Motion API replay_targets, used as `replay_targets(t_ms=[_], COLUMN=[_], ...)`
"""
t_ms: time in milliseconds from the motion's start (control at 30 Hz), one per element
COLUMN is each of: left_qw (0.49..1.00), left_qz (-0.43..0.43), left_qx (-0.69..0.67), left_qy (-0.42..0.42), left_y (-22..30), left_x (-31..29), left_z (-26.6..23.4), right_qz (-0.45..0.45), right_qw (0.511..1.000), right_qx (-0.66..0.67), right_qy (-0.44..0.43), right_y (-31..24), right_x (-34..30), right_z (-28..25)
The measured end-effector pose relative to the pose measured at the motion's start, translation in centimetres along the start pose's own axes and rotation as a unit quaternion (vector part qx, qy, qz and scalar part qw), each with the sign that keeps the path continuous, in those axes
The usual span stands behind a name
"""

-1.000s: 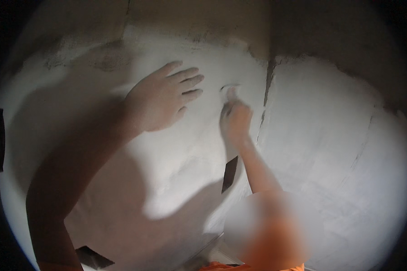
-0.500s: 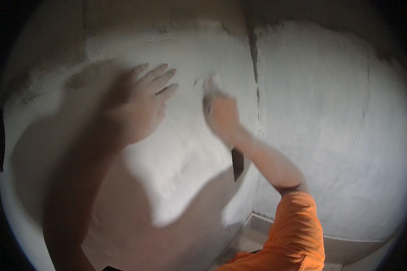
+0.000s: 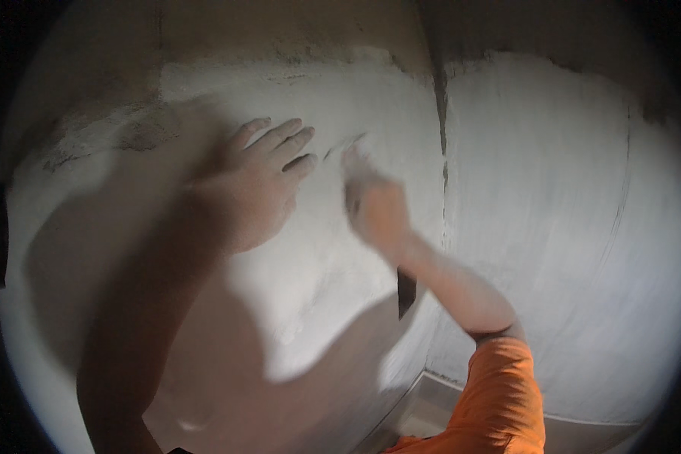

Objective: The person sands the surface of a white wall around a rectangular opening using a piece of sandpaper held by hand. The person also climbs up and down a wooden ladder to reach different sections of the wall.

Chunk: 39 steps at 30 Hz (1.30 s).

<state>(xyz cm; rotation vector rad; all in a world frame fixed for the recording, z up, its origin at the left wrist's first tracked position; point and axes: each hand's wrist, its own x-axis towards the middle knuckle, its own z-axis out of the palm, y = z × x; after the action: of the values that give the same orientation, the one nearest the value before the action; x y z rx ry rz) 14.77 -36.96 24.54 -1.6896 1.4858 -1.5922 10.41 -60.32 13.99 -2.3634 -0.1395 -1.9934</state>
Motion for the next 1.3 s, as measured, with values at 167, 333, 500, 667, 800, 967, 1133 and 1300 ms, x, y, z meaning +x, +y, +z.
replay_targets(t_ms=[167, 333, 500, 667, 800, 967, 1133, 1300], left_qw=[1.0, 0.996, 0.998, 0.998, 0.983, 0.915, 0.766, 0.615], left_qz=[-0.01, -0.004, 0.009, -0.017, -0.087, -0.28, -0.549, -0.744], left_qx=[-0.01, -0.084, -0.065, -0.064, -0.139, -0.275, -0.331, -0.261], left_qy=[-0.016, 0.005, -0.015, -0.007, 0.084, 0.097, -0.044, -0.023], left_y=[0.6, 0.4, -0.5, 0.6, 2.8, 10.9, 19.9, 26.8], left_x=[1.5, 0.5, -0.3, 0.8, -2.0, -13.2, -22.9, -28.3], left_z=[-0.8, -0.1, 0.1, -0.6, -1.2, -3.6, -11.1, -20.1], right_qz=[-0.055, 0.191, 0.11, 0.149, 0.147, 0.04, -0.005, -0.011], right_qw=[0.998, 0.975, 0.993, 0.946, 0.887, 0.764, 0.618, 0.411], right_qx=[-0.01, -0.106, -0.015, 0.242, 0.38, 0.55, 0.706, 0.767], right_qy=[0.026, 0.024, -0.039, -0.155, -0.217, -0.335, -0.346, -0.493], right_y=[2.0, 13.1, 8.8, 2.0, -2.3, -8.5, -18.8, -27.7], right_x=[-1.1, 7.6, 5.9, 1.9, -1.9, -9.3, -15.9, -20.1], right_z=[-0.1, 0.1, -1.4, -5.8, -5.6, 0.3, 2.9, 2.1])
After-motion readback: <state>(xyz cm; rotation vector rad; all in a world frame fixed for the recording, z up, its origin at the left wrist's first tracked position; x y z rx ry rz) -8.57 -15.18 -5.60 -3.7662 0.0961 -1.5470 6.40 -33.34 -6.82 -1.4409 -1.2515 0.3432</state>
